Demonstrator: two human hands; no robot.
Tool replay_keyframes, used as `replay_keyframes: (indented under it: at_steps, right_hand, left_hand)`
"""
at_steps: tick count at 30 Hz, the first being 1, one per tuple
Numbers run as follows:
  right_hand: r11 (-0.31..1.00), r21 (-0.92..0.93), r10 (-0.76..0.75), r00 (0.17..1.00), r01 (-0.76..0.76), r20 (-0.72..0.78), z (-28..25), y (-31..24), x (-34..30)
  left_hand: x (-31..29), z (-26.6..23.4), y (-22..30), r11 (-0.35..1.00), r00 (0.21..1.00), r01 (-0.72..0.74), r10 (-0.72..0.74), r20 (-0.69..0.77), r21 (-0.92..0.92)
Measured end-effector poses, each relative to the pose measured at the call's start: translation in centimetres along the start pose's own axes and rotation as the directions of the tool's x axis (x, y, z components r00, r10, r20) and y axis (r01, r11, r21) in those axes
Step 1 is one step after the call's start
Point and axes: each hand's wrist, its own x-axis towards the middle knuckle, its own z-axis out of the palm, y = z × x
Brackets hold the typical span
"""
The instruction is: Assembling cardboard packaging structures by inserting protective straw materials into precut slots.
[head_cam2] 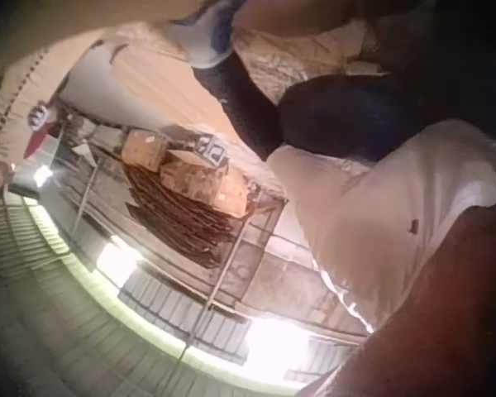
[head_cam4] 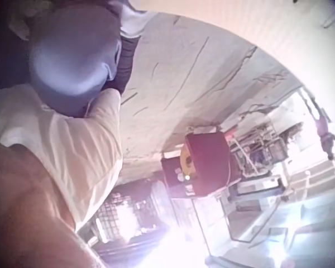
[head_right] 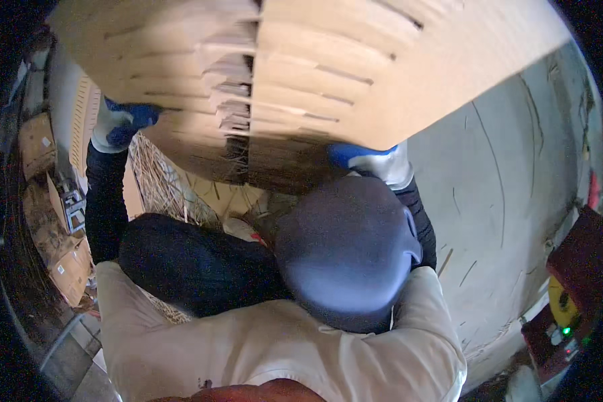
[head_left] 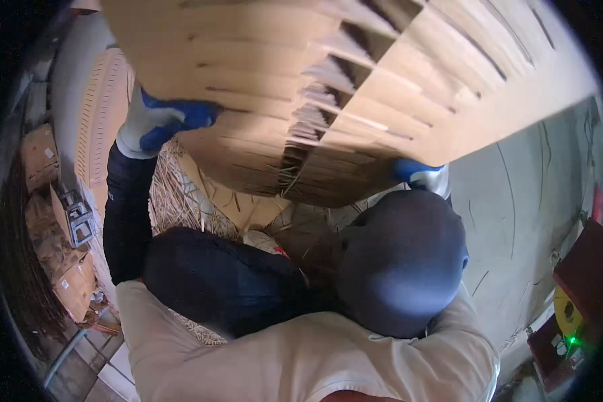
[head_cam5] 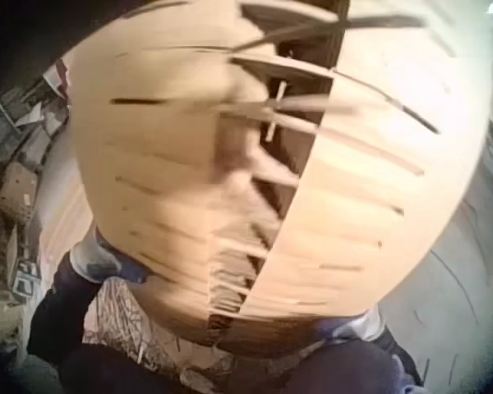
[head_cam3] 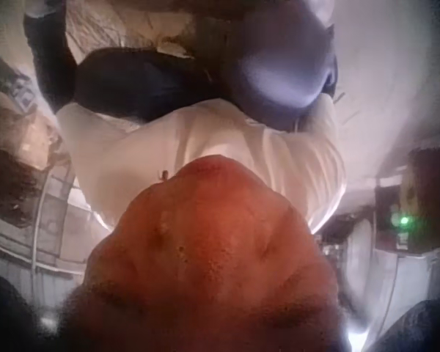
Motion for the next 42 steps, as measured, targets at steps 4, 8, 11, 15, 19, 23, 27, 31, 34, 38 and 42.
replay_keyframes:
  at_steps: [4,8,11,15,19,23,27,31,34,38,42]
  right_hand:
    - [0.990,-0.098,-0.098,0.995,0.098,0.006,-0.5,-2.1,0.6]
    - [0.926,0.374,0.113,0.979,-0.043,-0.169,1.8,-3.9,3.0]
    - [0.967,0.256,0.061,0.955,0.016,-0.289,1.9,-4.2,3.5]
    - [0.996,0.088,0.017,0.948,0.012,-0.319,2.9,-5.8,4.2]
    - [0.991,0.016,-0.129,0.968,0.135,-0.216,0.6,-5.0,4.3]
    - [0.979,0.096,-0.149,0.951,0.180,-0.271,-0.4,-5.6,4.4]
    - [0.977,-0.016,-0.205,0.919,0.212,-0.337,-1.3,-4.3,4.4]
    - [0.970,0.185,-0.084,0.934,0.156,-0.347,-1.3,-3.3,4.4]
    - [0.960,0.204,-0.112,0.931,0.192,-0.348,-1.2,-2.6,4.8]
    - [0.979,0.202,0.025,0.960,0.033,-0.279,-3.1,-3.5,4.5]
    - [0.949,0.313,0.065,0.958,0.026,-0.279,-5.1,2.3,2.4]
  left_hand:
    - [-1.0,1.9,-1.4,0.941,0.993,-0.066,0.031,-0.110,-0.331]
    - [1.4,0.6,-4.1,0.987,0.978,-0.049,0.079,-0.195,0.155]
    - [1.9,1.8,-3.2,0.968,0.971,-0.184,0.152,-0.182,-0.171]
    - [2.5,3.1,-3.2,0.949,0.930,-0.302,0.272,-0.249,-0.093]
    - [3.2,0.5,-1.1,0.962,0.972,-0.117,0.162,-0.172,0.248]
    - [0.8,0.7,-2.6,0.922,0.970,-0.137,0.050,-0.238,-0.361]
    - [-1.0,1.4,-5.7,0.997,0.989,-0.030,0.019,-0.149,-0.075]
    - [0.7,3.3,-3.2,0.968,0.984,0.025,0.021,-0.179,0.248]
    - [1.6,2.2,-3.1,0.980,0.999,0.032,-0.023,-0.049,0.195]
    - [0.4,3.0,-3.8,0.989,0.994,0.078,-0.087,-0.070,-0.129]
    - [0.0,3.0,-1.2,0.971,0.971,0.238,-0.237,0.041,-0.012]
